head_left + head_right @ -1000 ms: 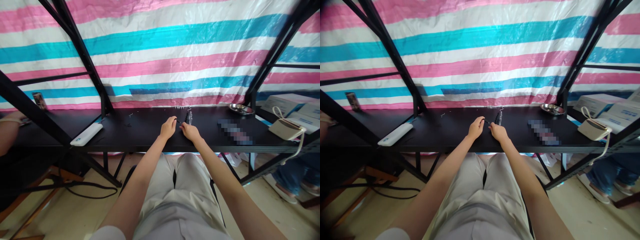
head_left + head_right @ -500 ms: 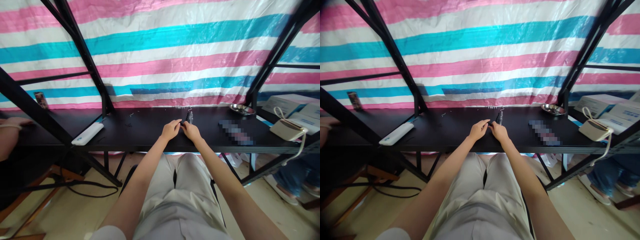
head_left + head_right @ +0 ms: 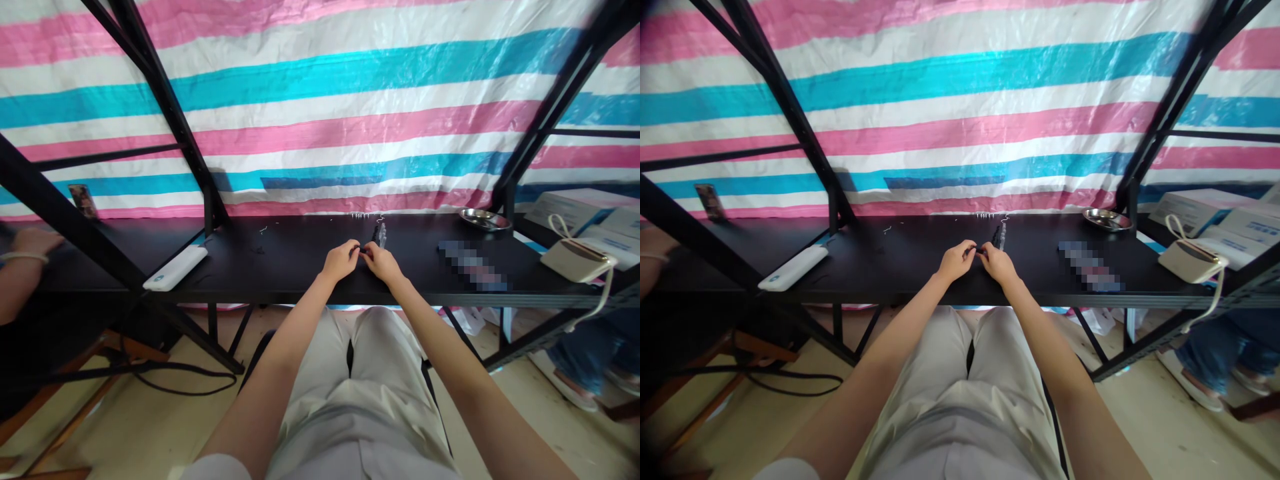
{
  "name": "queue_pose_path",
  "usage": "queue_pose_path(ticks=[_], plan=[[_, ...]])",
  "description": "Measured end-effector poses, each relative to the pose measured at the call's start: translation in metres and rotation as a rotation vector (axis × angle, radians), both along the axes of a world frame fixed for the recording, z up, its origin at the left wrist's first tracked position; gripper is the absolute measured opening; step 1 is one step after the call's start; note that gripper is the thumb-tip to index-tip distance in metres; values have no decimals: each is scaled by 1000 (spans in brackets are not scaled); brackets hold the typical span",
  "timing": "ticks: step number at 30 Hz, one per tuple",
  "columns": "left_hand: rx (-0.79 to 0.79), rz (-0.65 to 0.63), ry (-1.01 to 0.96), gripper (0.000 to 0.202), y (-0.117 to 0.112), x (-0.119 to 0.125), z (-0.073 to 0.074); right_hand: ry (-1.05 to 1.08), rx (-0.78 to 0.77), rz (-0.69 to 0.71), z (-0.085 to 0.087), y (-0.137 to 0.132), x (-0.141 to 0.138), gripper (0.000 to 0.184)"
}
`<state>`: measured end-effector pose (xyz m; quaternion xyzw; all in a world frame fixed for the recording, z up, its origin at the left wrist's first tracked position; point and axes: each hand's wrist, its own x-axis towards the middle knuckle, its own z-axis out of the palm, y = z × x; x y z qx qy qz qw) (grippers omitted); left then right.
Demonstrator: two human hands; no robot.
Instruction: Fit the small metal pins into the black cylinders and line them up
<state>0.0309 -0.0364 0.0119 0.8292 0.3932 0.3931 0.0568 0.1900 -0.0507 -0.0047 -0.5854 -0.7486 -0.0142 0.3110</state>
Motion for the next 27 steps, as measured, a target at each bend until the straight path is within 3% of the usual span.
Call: queue_pose_path(ticks=[7, 20, 24, 27], plan=[[-155, -36, -209, 21, 11, 1, -5, 48, -6, 52, 3, -3, -4, 23], [-323, -52, -302, 18, 16, -2, -4, 99, -8, 252, -2, -1, -6, 40], [-288, 59, -238, 15, 26, -16, -4, 43, 20, 278, -1, -1, -7, 46], [-309, 284, -183, 13, 37, -40, 2, 28, 31, 242, 0, -1, -7, 45]])
